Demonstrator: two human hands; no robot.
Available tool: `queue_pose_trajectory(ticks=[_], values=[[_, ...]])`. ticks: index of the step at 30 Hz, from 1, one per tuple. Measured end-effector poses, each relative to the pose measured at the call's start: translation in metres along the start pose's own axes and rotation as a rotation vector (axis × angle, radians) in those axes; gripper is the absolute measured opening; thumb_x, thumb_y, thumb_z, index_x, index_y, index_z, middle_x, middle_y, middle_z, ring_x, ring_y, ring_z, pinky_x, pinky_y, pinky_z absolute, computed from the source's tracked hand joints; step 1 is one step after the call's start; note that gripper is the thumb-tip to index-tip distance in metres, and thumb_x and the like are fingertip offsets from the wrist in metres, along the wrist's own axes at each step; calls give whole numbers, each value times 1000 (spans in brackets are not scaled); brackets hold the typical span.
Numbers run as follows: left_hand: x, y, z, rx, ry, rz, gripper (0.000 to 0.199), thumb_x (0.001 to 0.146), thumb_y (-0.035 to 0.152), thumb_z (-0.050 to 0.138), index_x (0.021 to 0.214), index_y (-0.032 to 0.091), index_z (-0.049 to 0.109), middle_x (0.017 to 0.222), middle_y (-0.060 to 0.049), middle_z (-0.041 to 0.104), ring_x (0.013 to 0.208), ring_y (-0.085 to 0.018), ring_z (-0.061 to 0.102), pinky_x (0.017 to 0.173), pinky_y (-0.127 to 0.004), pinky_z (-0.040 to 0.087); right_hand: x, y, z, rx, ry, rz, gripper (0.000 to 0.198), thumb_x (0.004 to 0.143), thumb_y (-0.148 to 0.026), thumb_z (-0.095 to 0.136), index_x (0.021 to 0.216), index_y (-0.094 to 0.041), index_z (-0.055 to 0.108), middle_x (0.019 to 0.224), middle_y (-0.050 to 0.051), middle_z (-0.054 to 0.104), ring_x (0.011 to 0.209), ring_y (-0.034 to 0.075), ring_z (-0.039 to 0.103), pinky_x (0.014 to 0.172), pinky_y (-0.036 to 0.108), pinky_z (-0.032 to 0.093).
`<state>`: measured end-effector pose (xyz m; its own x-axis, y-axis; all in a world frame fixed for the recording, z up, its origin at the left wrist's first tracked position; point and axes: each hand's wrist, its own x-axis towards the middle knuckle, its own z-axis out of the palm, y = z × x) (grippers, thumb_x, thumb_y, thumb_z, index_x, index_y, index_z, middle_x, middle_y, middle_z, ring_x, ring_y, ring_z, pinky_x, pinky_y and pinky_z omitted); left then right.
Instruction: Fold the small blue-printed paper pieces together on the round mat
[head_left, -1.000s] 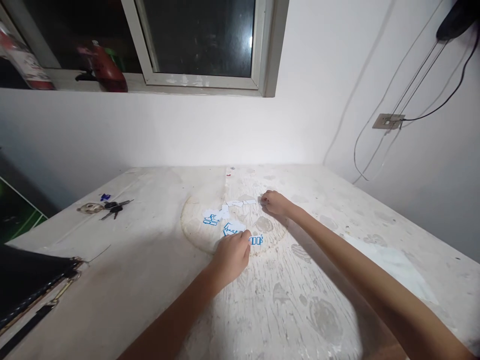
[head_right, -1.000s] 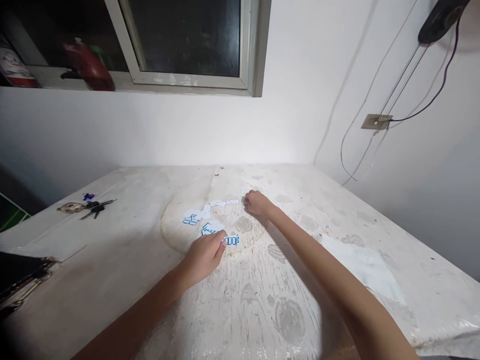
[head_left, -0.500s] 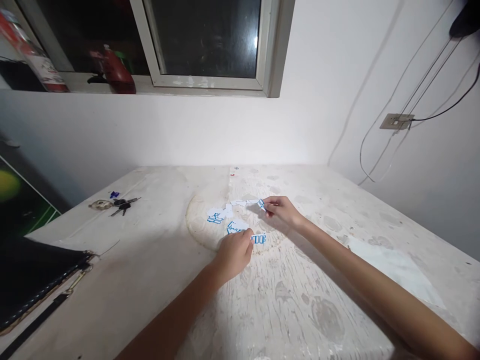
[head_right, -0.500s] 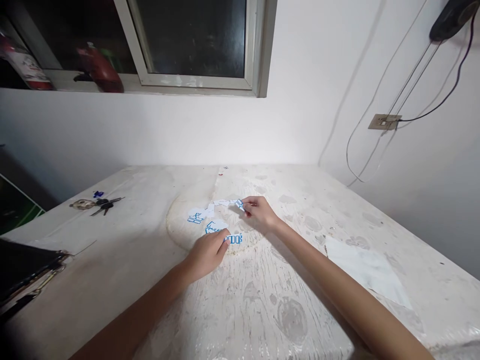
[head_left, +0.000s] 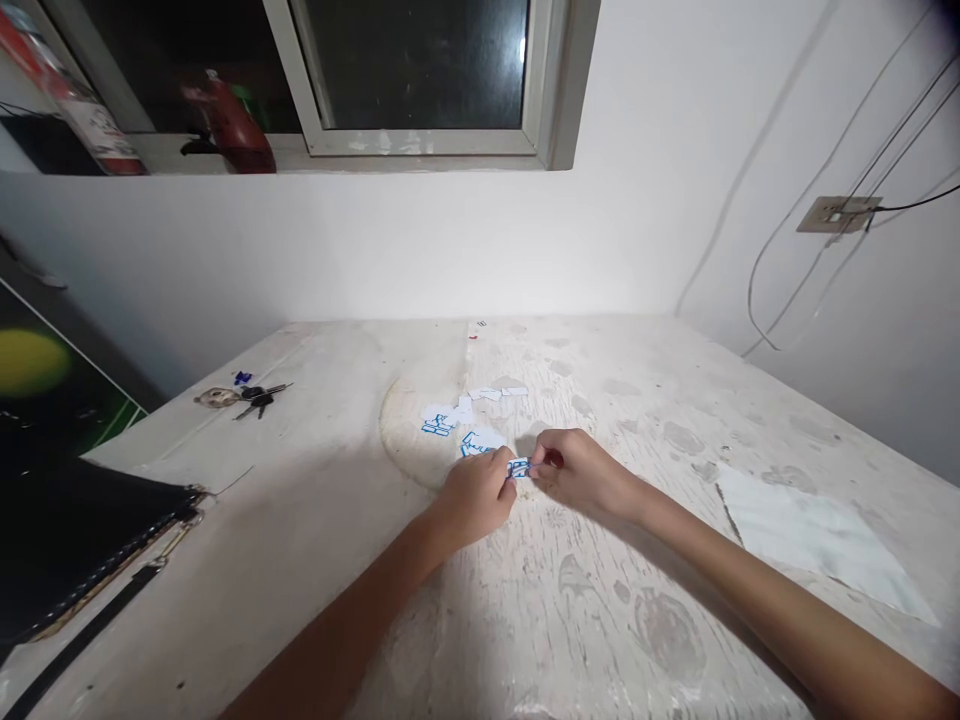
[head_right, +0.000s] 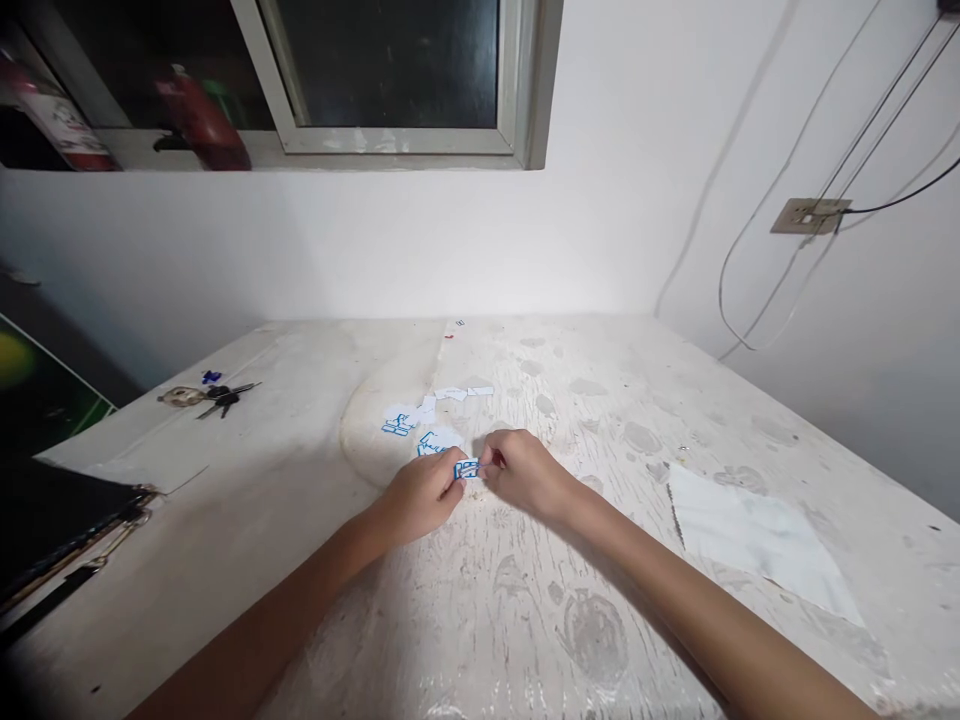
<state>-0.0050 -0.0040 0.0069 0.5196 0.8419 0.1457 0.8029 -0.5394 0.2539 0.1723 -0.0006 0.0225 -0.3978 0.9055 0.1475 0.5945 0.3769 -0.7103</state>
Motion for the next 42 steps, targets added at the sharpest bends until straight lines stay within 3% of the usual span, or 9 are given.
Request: queue_pose_trajectory(ticks=[7,15,19,23,29,33,38,42], values=[[-2,0,0,54,22,49,7,73,13,40,75,19,36,62,2,46,59,-14,45,50,-26,24,3,12,16,14,136,-12,10,70,-20,53,61,-17,49,76,3,51,62,12,49,52,24,36],[0,2,5,64,82,27,14,86,18,29,77,19,40,68,0,53,64,-14,50,54,-26,29,13,16,2,3,195,13,19,68,-34,61,77,-19,55,81,3,54,68,14,50,57,25,40],[-1,3,5,125,63,23,14,87,19,30,81,18,43,73,-2,57,68,-16,53,56,-27,31,46,30,-6,-70,230,-51,15,79,-21,46,84,-17,59,89,5,63,77,14,55,72,27,42],[-2,3,4,141,46,18,15,88,20,29,81,18,43,74,-2,58,68,-17,54,56,-28,33,95,48,-5,-457,169,-74,27,74,-10,47,97,-15,61,107,9,61,101,21,52,83,28,37],[-1,3,4,156,32,18,17,89,22,27,83,18,43,74,-3,59,69,-17,55,57,-28,34,136,57,1,-514,113,-8,24,72,-11,51,93,-11,63,97,14,63,91,24,56,74,28,39],[-1,3,3,167,14,25,19,90,21,26,85,17,44,76,-4,60,71,-18,56,58,-28,35,128,54,8,-511,157,6,28,72,-7,49,97,-10,63,98,16,60,93,25,55,79,32,37],[-1,5,2,170,15,27,20,90,22,26,86,17,45,78,-5,60,73,-19,57,60,-29,38,99,46,8,-412,191,-47,27,76,-6,43,90,-14,64,92,8,61,83,14,57,75,23,41],[0,5,1,161,-10,12,21,90,24,26,88,16,46,76,-7,60,72,-20,58,60,-30,39,67,31,2,-104,226,-143,25,75,-10,44,85,-18,65,91,5,59,81,13,57,71,24,44]])
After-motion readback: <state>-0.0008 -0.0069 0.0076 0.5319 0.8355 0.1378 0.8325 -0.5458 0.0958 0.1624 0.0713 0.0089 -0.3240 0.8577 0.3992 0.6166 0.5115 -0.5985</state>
